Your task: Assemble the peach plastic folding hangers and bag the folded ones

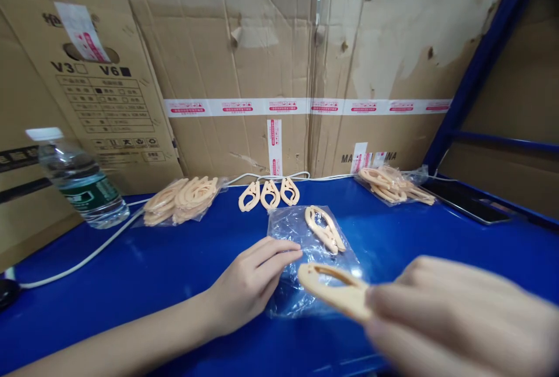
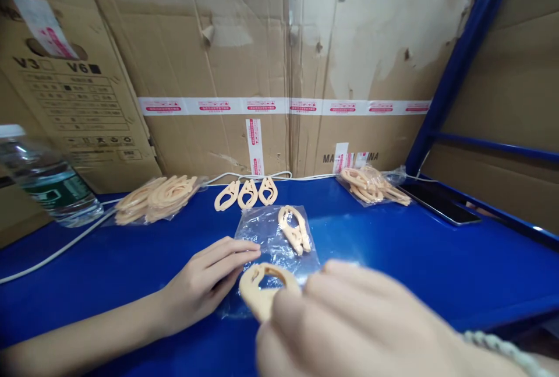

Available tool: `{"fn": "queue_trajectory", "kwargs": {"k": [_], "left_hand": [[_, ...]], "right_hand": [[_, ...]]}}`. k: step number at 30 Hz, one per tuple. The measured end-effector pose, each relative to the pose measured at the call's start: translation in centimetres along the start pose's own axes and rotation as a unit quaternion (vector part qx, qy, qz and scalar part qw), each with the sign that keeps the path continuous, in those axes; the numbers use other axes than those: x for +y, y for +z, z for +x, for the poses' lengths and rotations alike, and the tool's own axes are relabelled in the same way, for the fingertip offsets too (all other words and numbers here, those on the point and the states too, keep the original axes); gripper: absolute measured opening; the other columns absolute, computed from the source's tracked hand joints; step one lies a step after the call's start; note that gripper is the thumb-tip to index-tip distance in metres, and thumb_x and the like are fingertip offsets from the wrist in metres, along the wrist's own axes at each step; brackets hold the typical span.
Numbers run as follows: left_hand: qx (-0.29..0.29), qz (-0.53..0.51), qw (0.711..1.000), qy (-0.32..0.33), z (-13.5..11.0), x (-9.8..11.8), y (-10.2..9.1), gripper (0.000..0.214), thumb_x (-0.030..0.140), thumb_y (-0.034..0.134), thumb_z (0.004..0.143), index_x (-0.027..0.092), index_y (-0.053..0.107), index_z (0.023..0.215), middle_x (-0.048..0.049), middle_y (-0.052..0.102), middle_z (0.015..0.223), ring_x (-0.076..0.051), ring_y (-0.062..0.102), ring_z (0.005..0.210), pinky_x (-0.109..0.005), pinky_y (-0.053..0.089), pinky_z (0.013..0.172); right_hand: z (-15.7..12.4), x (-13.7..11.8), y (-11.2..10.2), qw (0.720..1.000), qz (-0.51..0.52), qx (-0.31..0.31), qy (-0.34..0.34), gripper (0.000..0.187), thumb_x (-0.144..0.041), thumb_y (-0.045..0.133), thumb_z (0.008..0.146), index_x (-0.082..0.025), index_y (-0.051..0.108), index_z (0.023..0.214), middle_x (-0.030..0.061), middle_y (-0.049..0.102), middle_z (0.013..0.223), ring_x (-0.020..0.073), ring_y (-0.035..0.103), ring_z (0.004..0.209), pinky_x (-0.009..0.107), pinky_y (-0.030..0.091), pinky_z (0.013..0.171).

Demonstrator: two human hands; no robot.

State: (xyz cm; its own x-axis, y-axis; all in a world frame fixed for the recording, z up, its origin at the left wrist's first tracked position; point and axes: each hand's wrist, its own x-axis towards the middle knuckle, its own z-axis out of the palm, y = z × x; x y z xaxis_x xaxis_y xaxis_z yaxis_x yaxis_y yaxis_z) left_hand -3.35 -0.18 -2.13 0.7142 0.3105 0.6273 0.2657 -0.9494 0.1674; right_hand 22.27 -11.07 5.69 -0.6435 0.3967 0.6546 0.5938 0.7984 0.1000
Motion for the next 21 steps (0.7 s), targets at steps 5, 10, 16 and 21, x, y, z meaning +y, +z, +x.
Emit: {"fn": "queue_trajectory", "kwargs": {"k": [5, 10, 16, 21], "left_hand": [[0.009, -0.021, 1.0, 0.001, 0.0, 0.1, 0.0, 0.043, -0.001, 0.044, 0.092, 0.016, 0.05, 0.131, -0.0133, 0.061, 0.127, -0.021, 0.058, 0.117, -0.037, 0.053, 0.098], [0.003, -0.018, 1.0, 0.007, -0.1, 0.2, 0.0, 0.046, -0.003, 0.044, 0.089, 0.014, 0.05, 0.131, -0.0135, 0.061, 0.126, -0.021, 0.058, 0.119, -0.037, 0.052, 0.101], [0.009, -0.017, 1.0, 0.012, 0.0, 0.2, 0.0, 0.049, -0.002, 0.042, 0.088, 0.015, 0.049, 0.134, -0.0147, 0.061, 0.127, -0.023, 0.059, 0.119, -0.039, 0.053, 0.099], [0.009, -0.003, 1.0, 0.0, 0.1, 0.3, 0.0, 0.047, -0.001, 0.046, 0.088, 0.012, 0.05, 0.133, -0.0151, 0.061, 0.127, -0.022, 0.058, 0.119, -0.036, 0.052, 0.101]], "right_hand": [[1.9, -1.1, 5.5, 0.981, -0.107, -0.057, -0.154, 0.026, -0.008, 0.045, 0.091, -0.015, 0.07, 0.09, 0.0088, 0.068, 0.082, 0.0188, 0.06, 0.061, 0.032, 0.055, 0.058], [1.6, 1.2, 10.4, 0.976, -0.151, -0.098, -0.119, 0.022, -0.009, 0.05, 0.088, -0.005, 0.069, 0.098, 0.0166, 0.067, 0.086, 0.0255, 0.063, 0.068, 0.037, 0.056, 0.056], [1.6, 1.9, 10.7, 0.981, -0.123, -0.121, -0.09, 0.033, -0.007, 0.05, 0.085, 0.001, 0.061, 0.114, 0.0215, 0.068, 0.105, 0.0282, 0.065, 0.095, 0.035, 0.058, 0.077], [3.8, 4.1, 6.5, 0.991, 0.111, -0.023, -0.071, 0.022, -0.005, 0.042, 0.083, -0.018, 0.061, 0.081, 0.002, 0.063, 0.068, 0.0137, 0.057, 0.056, 0.025, 0.048, 0.053]]}}
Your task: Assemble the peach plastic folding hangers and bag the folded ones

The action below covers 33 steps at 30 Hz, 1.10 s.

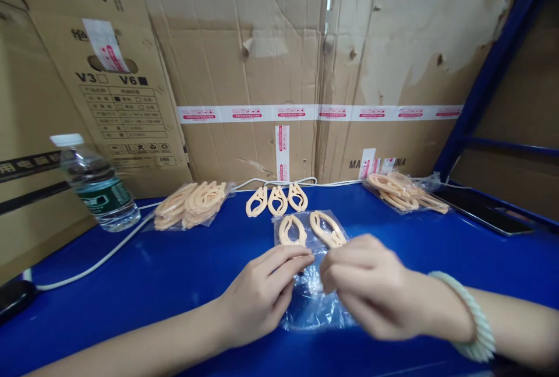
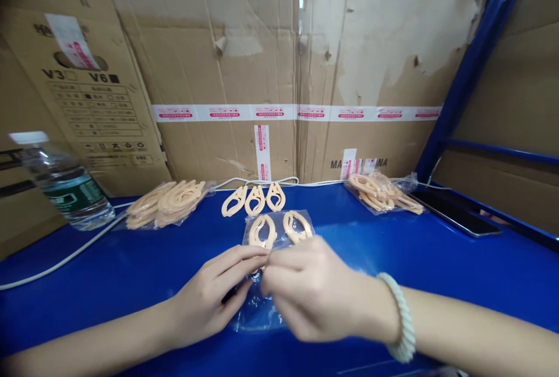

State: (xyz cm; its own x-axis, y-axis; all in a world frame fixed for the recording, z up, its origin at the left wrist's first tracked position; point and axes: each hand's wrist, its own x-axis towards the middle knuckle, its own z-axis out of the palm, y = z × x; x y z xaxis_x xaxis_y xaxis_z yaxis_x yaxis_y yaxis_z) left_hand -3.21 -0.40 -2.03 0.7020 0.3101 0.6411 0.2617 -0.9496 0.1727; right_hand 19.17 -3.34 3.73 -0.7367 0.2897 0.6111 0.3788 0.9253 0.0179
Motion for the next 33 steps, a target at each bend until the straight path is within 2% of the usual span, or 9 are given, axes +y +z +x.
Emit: {"fn": "queue_trajectory", "kwargs": {"k": [2, 4, 7, 10, 14, 18, 24, 29, 33], "left_hand": [[-0.01, 0.005, 1.0, 0.001, 0.1, 0.1, -0.1, 0.045, 0.0, 0.046, 0.088, 0.013, 0.051, 0.131, -0.0148, 0.061, 0.126, -0.022, 0.059, 0.117, -0.036, 0.052, 0.1], [-0.016, 0.01, 1.0, 0.008, 0.3, 0.3, -0.2, 0.044, 0.0, 0.047, 0.088, 0.013, 0.052, 0.13, -0.0144, 0.062, 0.125, -0.022, 0.06, 0.114, -0.035, 0.053, 0.098], [-0.016, 0.012, 1.0, 0.017, 0.5, 0.5, -0.3, 0.044, 0.002, 0.047, 0.087, 0.013, 0.051, 0.129, -0.0147, 0.063, 0.123, -0.022, 0.062, 0.112, -0.036, 0.054, 0.096], [-0.012, 0.009, 1.0, 0.018, 0.6, 0.6, -0.4, 0.045, 0.002, 0.047, 0.087, 0.013, 0.051, 0.13, -0.0152, 0.063, 0.123, -0.023, 0.062, 0.113, -0.038, 0.055, 0.096], [-0.015, 0.016, 1.0, 0.019, 0.5, 0.6, -0.5, 0.045, 0.003, 0.048, 0.086, 0.012, 0.051, 0.13, -0.0154, 0.063, 0.123, -0.023, 0.062, 0.112, -0.037, 0.055, 0.095], [-0.025, 0.017, 0.999, 0.018, 0.4, 0.6, -0.4, 0.045, 0.003, 0.048, 0.087, 0.012, 0.05, 0.13, -0.0155, 0.062, 0.125, -0.023, 0.061, 0.113, -0.037, 0.054, 0.096], [-0.028, 0.005, 0.999, 0.015, 0.5, 0.5, -0.5, 0.046, 0.003, 0.048, 0.086, 0.013, 0.05, 0.131, -0.0154, 0.061, 0.125, -0.023, 0.061, 0.114, -0.038, 0.055, 0.095], [-0.025, -0.007, 1.0, 0.009, 0.6, 0.6, -0.6, 0.047, 0.002, 0.047, 0.086, 0.013, 0.05, 0.131, -0.015, 0.062, 0.125, -0.023, 0.061, 0.115, -0.038, 0.055, 0.096], [-0.021, -0.004, 1.0, 0.01, 0.6, 0.5, -0.4, 0.046, 0.002, 0.048, 0.086, 0.012, 0.05, 0.131, -0.0154, 0.062, 0.125, -0.023, 0.06, 0.116, -0.037, 0.054, 0.098]], "right_hand": [[1.3, 2.6, -1.1, 0.992, 0.057, 0.106, 0.03, 0.023, -0.005, 0.041, 0.084, -0.019, 0.057, 0.076, -0.0004, 0.06, 0.064, 0.0125, 0.057, 0.057, 0.025, 0.048, 0.056], [2.6, 6.4, -0.8, 0.988, 0.029, 0.114, 0.101, 0.024, -0.004, 0.041, 0.084, -0.018, 0.06, 0.091, 0.0036, 0.067, 0.083, 0.0144, 0.063, 0.075, 0.027, 0.052, 0.068], [4.2, 12.8, 1.9, 0.99, -0.039, -0.066, 0.121, 0.047, 0.002, 0.042, 0.078, -0.014, 0.058, 0.119, 0.0131, 0.064, 0.122, 0.0211, 0.055, 0.119, 0.04, 0.045, 0.1], [4.7, 17.5, 5.2, 0.979, -0.05, -0.161, 0.114, 0.057, 0.007, 0.046, 0.073, -0.012, 0.058, 0.125, 0.0149, 0.059, 0.132, 0.0233, 0.051, 0.126, 0.039, 0.04, 0.106], [4.1, 19.8, 6.8, 0.96, -0.081, -0.246, 0.109, 0.061, 0.007, 0.052, 0.075, -0.015, 0.056, 0.132, 0.0132, 0.057, 0.135, 0.0235, 0.049, 0.129, 0.037, 0.039, 0.106], [2.2, 19.7, 5.0, 0.94, -0.14, -0.275, 0.145, 0.042, -0.002, 0.049, 0.087, -0.013, 0.059, 0.127, 0.018, 0.063, 0.12, 0.0278, 0.058, 0.115, 0.04, 0.045, 0.095], [-2.7, 17.3, 0.1, 0.921, -0.219, -0.246, 0.21, 0.04, -0.001, 0.04, 0.088, -0.012, 0.06, 0.122, 0.0163, 0.063, 0.109, 0.0261, 0.066, 0.085, 0.037, 0.049, 0.078], [-5.0, 12.3, -4.0, 0.936, -0.242, -0.145, 0.212, 0.035, -0.011, 0.038, 0.097, -0.017, 0.054, 0.127, 0.0112, 0.061, 0.104, 0.0214, 0.064, 0.08, 0.035, 0.05, 0.074], [-4.7, 5.9, -6.0, 0.976, -0.169, 0.051, 0.126, 0.019, -0.021, 0.046, 0.1, -0.025, 0.055, 0.117, 0.0051, 0.067, 0.097, 0.0206, 0.066, 0.086, 0.032, 0.053, 0.075]]}}
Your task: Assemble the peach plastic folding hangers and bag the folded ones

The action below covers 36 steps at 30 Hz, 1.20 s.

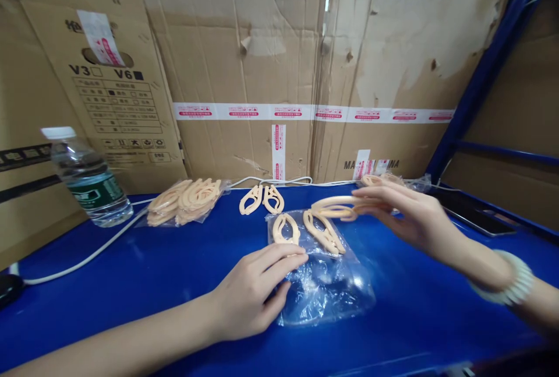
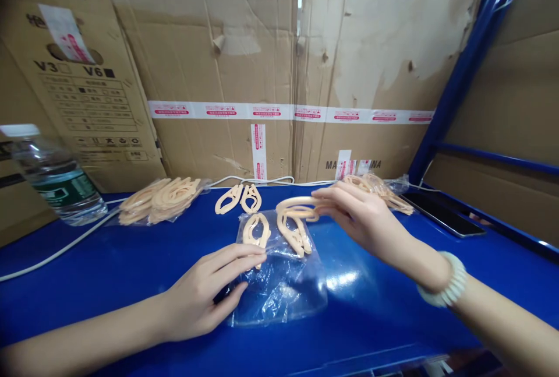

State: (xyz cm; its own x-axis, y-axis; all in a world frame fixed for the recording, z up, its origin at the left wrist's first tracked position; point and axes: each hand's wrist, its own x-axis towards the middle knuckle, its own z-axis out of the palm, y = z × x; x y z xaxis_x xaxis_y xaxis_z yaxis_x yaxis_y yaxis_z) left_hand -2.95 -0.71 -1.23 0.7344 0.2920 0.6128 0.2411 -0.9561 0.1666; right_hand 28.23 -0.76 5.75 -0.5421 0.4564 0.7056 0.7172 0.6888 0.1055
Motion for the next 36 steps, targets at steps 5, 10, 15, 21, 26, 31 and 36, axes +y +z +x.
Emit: {"fn": "queue_trajectory", "kwargs": {"k": [5, 10, 15, 21, 26, 31, 36], "left_hand": [[0.005, 0.008, 1.0, -0.005, -0.2, -0.2, 0.2, 0.046, 0.003, 0.049, 0.086, 0.012, 0.05, 0.131, -0.0155, 0.061, 0.126, -0.023, 0.059, 0.118, -0.036, 0.053, 0.098], [0.003, 0.012, 1.0, -0.01, -0.3, -0.1, 0.2, 0.049, 0.003, 0.05, 0.087, 0.012, 0.048, 0.135, -0.0154, 0.058, 0.13, -0.022, 0.056, 0.122, -0.036, 0.051, 0.102], [0.017, 0.033, 0.999, 0.016, -0.4, -0.1, 0.2, 0.049, 0.001, 0.049, 0.086, 0.009, 0.048, 0.135, -0.0165, 0.058, 0.13, -0.022, 0.054, 0.124, -0.036, 0.05, 0.103], [0.005, 0.05, 0.999, 0.019, -0.4, -0.2, 0.2, 0.046, 0.003, 0.05, 0.088, 0.009, 0.05, 0.133, -0.0155, 0.059, 0.129, -0.021, 0.056, 0.12, -0.035, 0.05, 0.101], [0.0, 0.047, 0.999, 0.019, -0.3, -0.2, 0.3, 0.045, 0.002, 0.05, 0.088, 0.009, 0.05, 0.132, -0.0148, 0.059, 0.129, -0.021, 0.056, 0.119, -0.034, 0.05, 0.102], [-0.007, 0.047, 0.999, 0.022, -0.2, -0.1, 0.2, 0.045, 0.002, 0.049, 0.088, 0.01, 0.051, 0.133, -0.0142, 0.06, 0.129, -0.021, 0.057, 0.119, -0.035, 0.051, 0.101], [-0.019, 0.047, 0.999, 0.017, -0.2, 0.0, 0.2, 0.045, 0.003, 0.049, 0.088, 0.011, 0.051, 0.132, -0.0144, 0.06, 0.129, -0.022, 0.057, 0.119, -0.036, 0.051, 0.101]], "right_hand": [[-0.4, -7.7, -3.3, 0.998, 0.026, -0.028, -0.051, 0.016, -0.023, 0.044, 0.102, -0.024, 0.059, 0.107, 0.0035, 0.068, 0.091, 0.0167, 0.066, 0.076, 0.024, 0.053, 0.06], [-0.2, -12.1, -2.5, 0.994, -0.044, -0.033, -0.095, 0.038, -0.01, 0.035, 0.1, -0.019, 0.069, 0.085, 0.0056, 0.068, 0.08, 0.0161, 0.063, 0.065, 0.025, 0.053, 0.059], [-0.1, -10.4, 1.0, 0.961, -0.102, -0.086, -0.242, 0.035, -0.01, 0.035, 0.097, -0.012, 0.07, 0.089, 0.0108, 0.067, 0.09, 0.0204, 0.06, 0.067, 0.033, 0.048, 0.052], [-0.2, -7.0, 4.9, 0.939, -0.187, -0.111, -0.268, 0.026, -0.01, 0.045, 0.094, -0.008, 0.069, 0.085, 0.0113, 0.062, 0.086, 0.0224, 0.057, 0.07, 0.033, 0.041, 0.048], [-0.6, -6.6, 5.1, 0.94, -0.189, -0.145, -0.245, 0.024, -0.013, 0.048, 0.094, -0.007, 0.071, 0.093, 0.0147, 0.059, 0.11, 0.0243, 0.054, 0.088, 0.035, 0.044, 0.064], [-0.5, -6.2, 5.1, 0.947, -0.208, -0.115, -0.218, 0.022, -0.009, 0.049, 0.093, -0.009, 0.071, 0.091, 0.0132, 0.059, 0.109, 0.0232, 0.05, 0.086, 0.035, 0.04, 0.062], [0.3, -5.7, 5.1, 0.948, -0.184, -0.141, -0.217, 0.015, -0.01, 0.057, 0.089, -0.011, 0.07, 0.081, 0.0135, 0.059, 0.113, 0.024, 0.051, 0.089, 0.036, 0.041, 0.067]]}}
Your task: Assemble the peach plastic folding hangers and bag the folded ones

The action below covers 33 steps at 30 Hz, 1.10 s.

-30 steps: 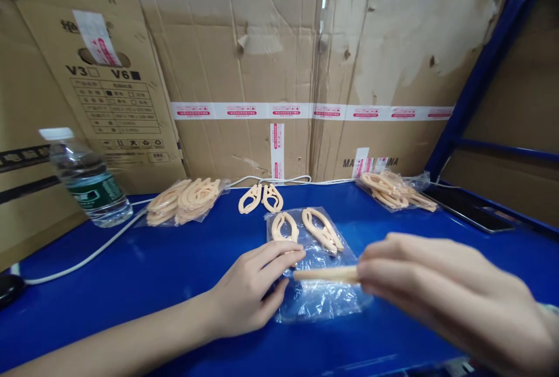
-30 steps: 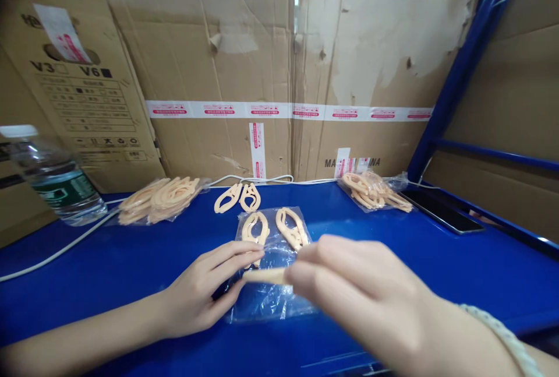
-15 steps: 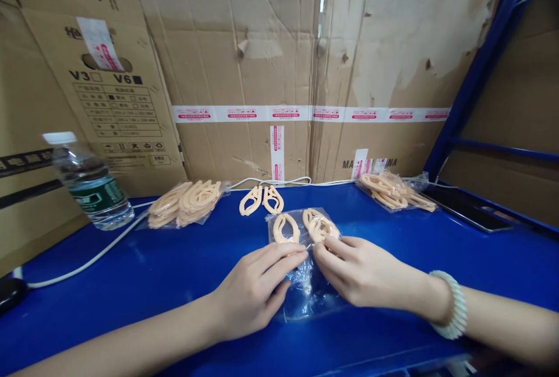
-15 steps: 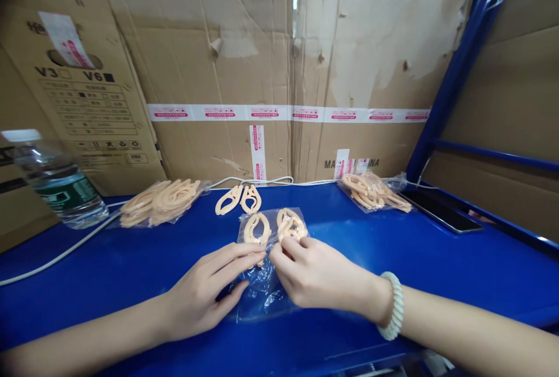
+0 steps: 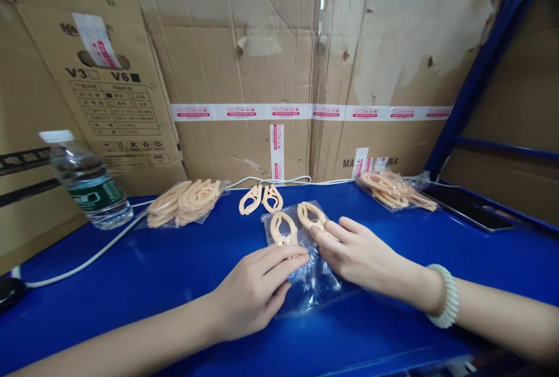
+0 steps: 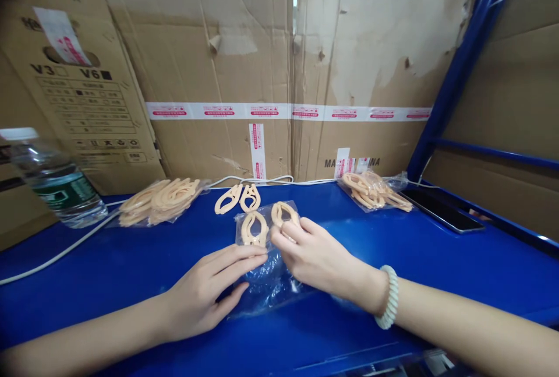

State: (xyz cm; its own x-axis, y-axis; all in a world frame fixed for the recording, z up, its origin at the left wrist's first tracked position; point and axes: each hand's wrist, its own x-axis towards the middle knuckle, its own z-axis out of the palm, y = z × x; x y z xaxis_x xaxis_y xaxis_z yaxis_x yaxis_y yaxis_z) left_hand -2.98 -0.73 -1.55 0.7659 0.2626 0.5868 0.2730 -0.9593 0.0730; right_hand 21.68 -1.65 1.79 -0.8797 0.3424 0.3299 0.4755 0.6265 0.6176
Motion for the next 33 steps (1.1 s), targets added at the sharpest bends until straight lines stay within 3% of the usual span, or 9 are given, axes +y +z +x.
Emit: {"fn": "queue_trajectory", "kwargs": {"k": [4, 6, 9, 14, 19, 22, 27, 30, 33], "left_hand": [[0.009, 0.0, 1.0, -0.005, 0.1, 0.0, 0.0, 0.042, 0.004, 0.049, 0.088, 0.012, 0.053, 0.129, -0.0138, 0.062, 0.126, -0.021, 0.06, 0.116, -0.035, 0.052, 0.099], [0.009, 0.0, 1.0, -0.008, 0.1, -0.1, 0.0, 0.041, 0.004, 0.05, 0.088, 0.013, 0.053, 0.129, -0.0135, 0.063, 0.126, -0.022, 0.06, 0.115, -0.036, 0.052, 0.098], [0.001, -0.003, 1.0, -0.012, 0.1, -0.1, -0.1, 0.041, 0.005, 0.05, 0.089, 0.014, 0.053, 0.129, -0.0134, 0.063, 0.126, -0.022, 0.061, 0.115, -0.038, 0.053, 0.098], [-0.007, -0.009, 1.0, -0.016, 0.0, -0.1, -0.1, 0.039, 0.007, 0.05, 0.091, 0.014, 0.052, 0.129, -0.0139, 0.062, 0.126, -0.022, 0.062, 0.113, -0.036, 0.054, 0.095], [0.002, -0.013, 1.0, -0.001, -0.1, -0.3, 0.1, 0.039, 0.003, 0.048, 0.089, 0.015, 0.054, 0.126, -0.0143, 0.062, 0.123, -0.021, 0.064, 0.105, -0.035, 0.056, 0.09], [0.008, -0.018, 1.0, 0.0, 0.0, -0.4, 0.1, 0.038, 0.001, 0.048, 0.088, 0.014, 0.056, 0.123, -0.0144, 0.062, 0.122, -0.019, 0.065, 0.095, -0.034, 0.057, 0.084], [0.002, -0.035, 0.999, -0.004, -0.4, -0.6, 0.1, 0.044, -0.005, 0.045, 0.084, 0.013, 0.056, 0.123, -0.0153, 0.06, 0.125, -0.02, 0.064, 0.101, -0.035, 0.056, 0.087], [0.002, -0.041, 0.999, -0.005, -0.5, -0.7, 0.2, 0.045, -0.006, 0.045, 0.084, 0.012, 0.055, 0.124, -0.0154, 0.06, 0.125, -0.021, 0.062, 0.109, -0.035, 0.055, 0.092], [0.005, -0.039, 0.999, -0.007, -0.5, -0.7, 0.3, 0.045, -0.005, 0.044, 0.087, 0.012, 0.054, 0.127, -0.0152, 0.06, 0.125, -0.021, 0.061, 0.113, -0.035, 0.054, 0.095]], "right_hand": [[1.7, 2.4, -0.8, 0.971, 0.235, 0.041, 0.033, 0.025, -0.026, 0.056, 0.093, -0.015, 0.064, 0.072, 0.0106, 0.06, 0.1, 0.0211, 0.051, 0.09, 0.035, 0.044, 0.077], [3.2, 4.3, -0.2, 0.952, 0.288, 0.062, 0.086, 0.028, -0.025, 0.049, 0.097, -0.014, 0.063, 0.074, 0.0095, 0.06, 0.091, 0.0186, 0.052, 0.085, 0.032, 0.045, 0.078], [6.0, 7.1, 3.0, 0.964, 0.231, -0.028, 0.127, 0.016, -0.015, 0.05, 0.095, -0.01, 0.065, 0.098, 0.0118, 0.064, 0.091, 0.0234, 0.054, 0.091, 0.036, 0.046, 0.08], [10.9, 9.3, 10.4, 0.966, 0.235, -0.101, 0.05, 0.042, 0.007, 0.052, 0.081, -0.015, 0.064, 0.115, 0.0128, 0.064, 0.12, 0.0239, 0.055, 0.112, 0.035, 0.045, 0.091], [13.3, 9.6, 13.7, 0.962, 0.236, -0.139, 0.009, 0.046, 0.0, 0.058, 0.084, -0.015, 0.057, 0.128, 0.0159, 0.054, 0.134, 0.0247, 0.055, 0.115, 0.033, 0.046, 0.092], [12.5, 10.1, 13.7, 0.959, 0.23, -0.161, 0.03, 0.038, -0.006, 0.062, 0.085, -0.01, 0.059, 0.122, 0.0168, 0.058, 0.124, 0.0259, 0.059, 0.108, 0.037, 0.047, 0.089], [9.0, 11.5, 12.0, 0.949, 0.236, -0.197, 0.073, 0.013, -0.01, 0.06, 0.09, -0.01, 0.064, 0.103, 0.0075, 0.067, 0.097, 0.0192, 0.064, 0.086, 0.034, 0.051, 0.079], [6.7, 11.9, 9.9, 0.949, 0.239, -0.176, 0.105, 0.015, -0.007, 0.051, 0.094, -0.009, 0.066, 0.092, 0.0093, 0.066, 0.093, 0.0167, 0.063, 0.081, 0.03, 0.05, 0.076], [4.5, 11.3, 6.9, 0.953, 0.237, -0.125, 0.141, 0.019, -0.009, 0.045, 0.097, -0.009, 0.065, 0.094, 0.0111, 0.062, 0.097, 0.0161, 0.062, 0.082, 0.028, 0.05, 0.076]]}}
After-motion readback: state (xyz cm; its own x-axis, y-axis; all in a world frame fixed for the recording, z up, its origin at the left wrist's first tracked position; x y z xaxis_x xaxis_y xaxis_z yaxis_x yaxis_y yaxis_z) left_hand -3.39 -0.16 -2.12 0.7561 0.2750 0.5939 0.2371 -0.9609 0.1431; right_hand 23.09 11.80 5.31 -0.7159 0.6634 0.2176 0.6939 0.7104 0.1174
